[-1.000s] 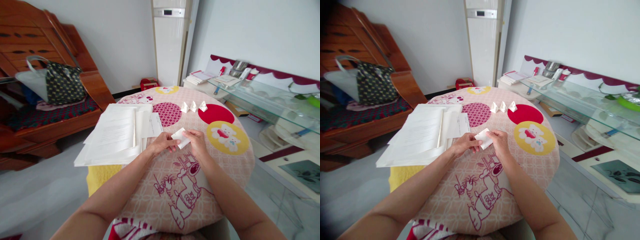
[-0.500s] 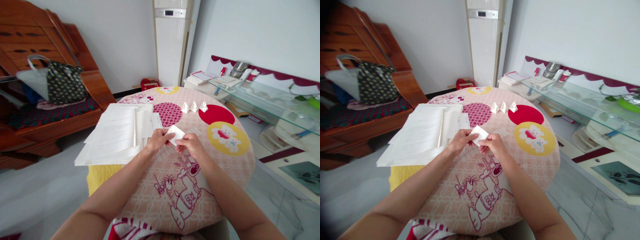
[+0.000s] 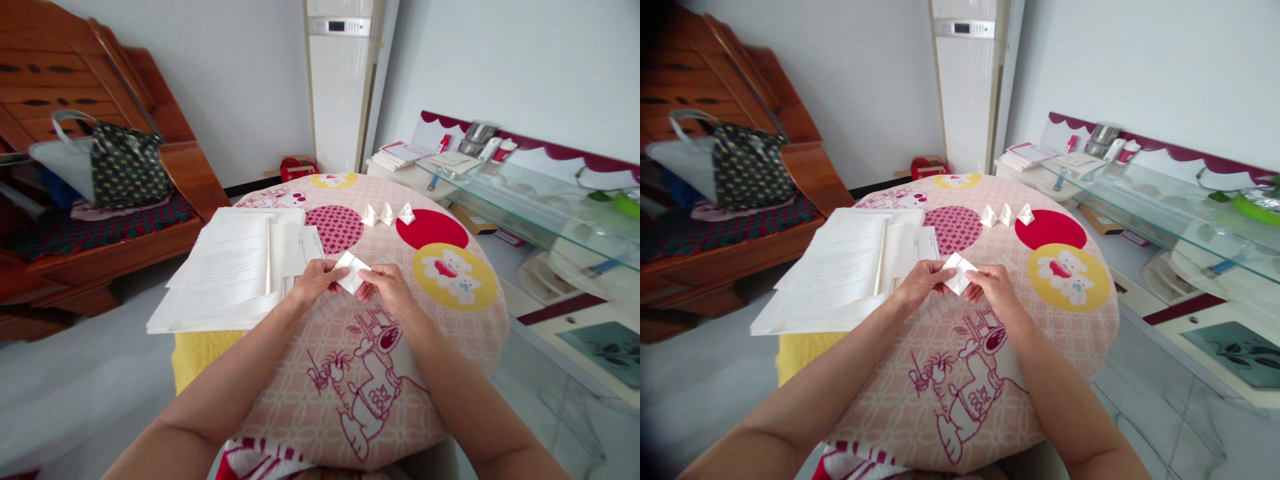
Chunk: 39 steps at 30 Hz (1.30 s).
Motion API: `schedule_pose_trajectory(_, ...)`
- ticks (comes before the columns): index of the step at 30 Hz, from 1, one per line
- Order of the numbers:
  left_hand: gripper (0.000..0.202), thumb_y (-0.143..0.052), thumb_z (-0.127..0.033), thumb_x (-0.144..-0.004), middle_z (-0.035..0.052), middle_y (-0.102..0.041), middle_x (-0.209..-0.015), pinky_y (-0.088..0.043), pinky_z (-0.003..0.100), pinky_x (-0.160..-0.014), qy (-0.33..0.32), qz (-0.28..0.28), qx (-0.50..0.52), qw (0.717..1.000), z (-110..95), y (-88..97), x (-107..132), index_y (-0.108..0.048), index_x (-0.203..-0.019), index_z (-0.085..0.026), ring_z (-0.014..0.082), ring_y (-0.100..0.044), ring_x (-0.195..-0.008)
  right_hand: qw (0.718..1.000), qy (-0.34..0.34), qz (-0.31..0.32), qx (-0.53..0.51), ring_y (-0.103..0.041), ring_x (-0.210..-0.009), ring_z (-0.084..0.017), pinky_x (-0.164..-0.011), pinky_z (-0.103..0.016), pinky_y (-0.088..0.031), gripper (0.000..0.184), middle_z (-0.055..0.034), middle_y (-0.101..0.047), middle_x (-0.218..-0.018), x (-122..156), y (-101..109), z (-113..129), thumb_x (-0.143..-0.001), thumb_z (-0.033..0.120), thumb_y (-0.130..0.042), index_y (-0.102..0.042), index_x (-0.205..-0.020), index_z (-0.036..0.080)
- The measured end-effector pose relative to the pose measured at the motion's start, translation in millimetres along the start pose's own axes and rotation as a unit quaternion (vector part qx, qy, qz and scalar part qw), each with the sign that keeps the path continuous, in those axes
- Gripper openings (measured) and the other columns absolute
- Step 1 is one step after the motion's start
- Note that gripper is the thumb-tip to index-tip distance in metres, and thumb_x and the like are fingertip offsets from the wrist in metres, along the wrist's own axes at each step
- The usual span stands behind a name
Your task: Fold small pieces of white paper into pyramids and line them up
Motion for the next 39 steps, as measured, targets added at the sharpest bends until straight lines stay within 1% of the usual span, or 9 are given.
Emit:
schedule_pose_trajectory(4, 0.038, -0.080, -0.046, -0.074, -0.0011, -0.060, -0.057, -0.039, 0.019, -0.048, 0.000, -0.001, 0.006, 1.000, 0, 5.9, -2, -0.062, -0.068, -0.013, 0.0062, -0.052, -0.049, 0.998, -0.022, 0.045, 0.026, -0.064, -0.051, -0.015, -0.049, -0.025, -0.051, 0.038, -0.0059, -0.070, -0.059, 1, 4, 4, -0.070, 0.053, -0.078, -0.072, -0.067, 0.015)
schedule_pose_trajectory(12, 0.032, -0.078, -0.039, -0.078, -0.0019, -0.059, -0.054, -0.039, 0.019, -0.046, 0.038, 0.126, -0.078, 0.988, 5, 6.6, -2, -0.061, -0.067, -0.014, 0.0068, -0.051, -0.046, 0.999, 0.008, 0.008, 0.045, -0.055, -0.051, -0.012, -0.049, -0.023, -0.043, 0.028, 0.0010, -0.061, -0.056, -1, 2, 5, -0.070, 0.042, -0.077, -0.064, -0.063, 0.018)
schedule_pose_trajectory(15, 0.032, -0.078, -0.038, -0.078, -0.0022, -0.057, -0.054, -0.038, 0.018, -0.046, 0.023, 0.104, -0.066, 0.992, 5, 5.5, -2, -0.061, -0.065, -0.014, 0.0063, -0.051, -0.047, 0.999, 0.016, -0.016, 0.047, -0.054, -0.048, -0.012, -0.047, -0.024, -0.042, 0.023, 0.0007, -0.061, -0.053, -1, 2, 4, -0.068, 0.037, -0.074, -0.064, -0.060, 0.018)
schedule_pose_trajectory(18, 0.032, -0.079, -0.040, -0.076, -0.0005, -0.061, -0.059, -0.044, 0.019, -0.050, 0.024, 0.057, -0.021, 0.998, 4, 6.2, -3, -0.063, -0.069, -0.013, 0.0077, -0.056, -0.052, 0.994, 0.051, -0.096, 0.016, -0.053, -0.044, -0.012, -0.043, -0.024, -0.041, 0.021, 0.0011, -0.061, -0.051, -3, 4, 5, -0.066, 0.036, -0.074, -0.064, -0.059, 0.019)
schedule_pose_trajectory(23, 0.032, -0.079, -0.041, -0.074, 0.0033, -0.067, -0.066, -0.050, 0.022, -0.054, 0.054, 0.051, -0.001, 0.997, 4, 6.1, -3, -0.065, -0.074, -0.012, 0.0110, -0.062, -0.057, 0.985, 0.052, -0.159, -0.032, -0.055, -0.041, -0.013, -0.039, -0.024, -0.042, 0.021, -0.0004, -0.064, -0.051, -4, 7, 5, -0.063, 0.037, -0.075, -0.065, -0.061, 0.018)
schedule_pose_trajectory(26, 0.028, -0.074, -0.039, -0.078, -0.0002, -0.062, -0.060, -0.044, 0.020, -0.049, 0.017, -0.008, -0.025, 1.000, 4, 10.4, -5, -0.063, -0.073, -0.013, 0.0088, -0.056, -0.051, 0.994, 0.018, -0.107, -0.007, -0.056, -0.040, -0.012, -0.037, -0.022, -0.041, 0.020, -0.0014, -0.064, -0.051, -1, 7, 6, -0.064, 0.035, -0.074, -0.064, -0.059, 0.018)
schedule_pose_trajectory(31, 0.017, -0.067, -0.028, -0.079, -0.0040, -0.053, -0.055, -0.030, 0.018, -0.044, -0.046, -0.082, -0.097, 0.991, 3, 16.3, -8, -0.065, -0.073, -0.013, 0.0055, -0.042, -0.046, 0.992, -0.082, 0.059, 0.074, -0.053, -0.035, -0.011, -0.034, -0.020, -0.039, 0.020, -0.0018, -0.062, -0.047, 6, 4, 7, -0.064, 0.032, -0.070, -0.062, -0.053, 0.016)
schedule_pose_trajectory(36, 0.019, -0.065, -0.025, -0.078, -0.0023, -0.059, -0.063, -0.033, 0.019, -0.049, -0.044, -0.067, -0.088, 0.993, 6, 15.9, -10, -0.069, -0.091, -0.012, 0.0069, -0.045, -0.051, 0.979, -0.148, 0.095, 0.105, -0.054, -0.034, -0.011, -0.031, -0.018, -0.036, 0.019, -0.0024, -0.064, -0.047, 9, 4, 7, -0.065, 0.029, -0.070, -0.060, -0.055, 0.017)
schedule_pose_trajectory(39, 0.014, -0.064, -0.021, -0.077, -0.0015, -0.061, -0.066, -0.036, 0.020, -0.053, -0.054, -0.055, -0.137, 0.988, 7, 14.1, -11, -0.069, -0.087, -0.013, 0.0084, -0.049, -0.056, 0.969, -0.184, 0.104, 0.131, -0.056, -0.035, -0.012, -0.029, -0.018, -0.036, 0.017, -0.0032, -0.066, -0.049, 10, 3, 5, -0.067, 0.025, -0.071, -0.060, -0.056, 0.018)
Point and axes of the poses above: each hand's wrist, its own x-axis away from the middle knuckle, its own y-axis out of the back of the hand, z = x × y, the point moved 2 cm from there along -x, towards the middle knuckle
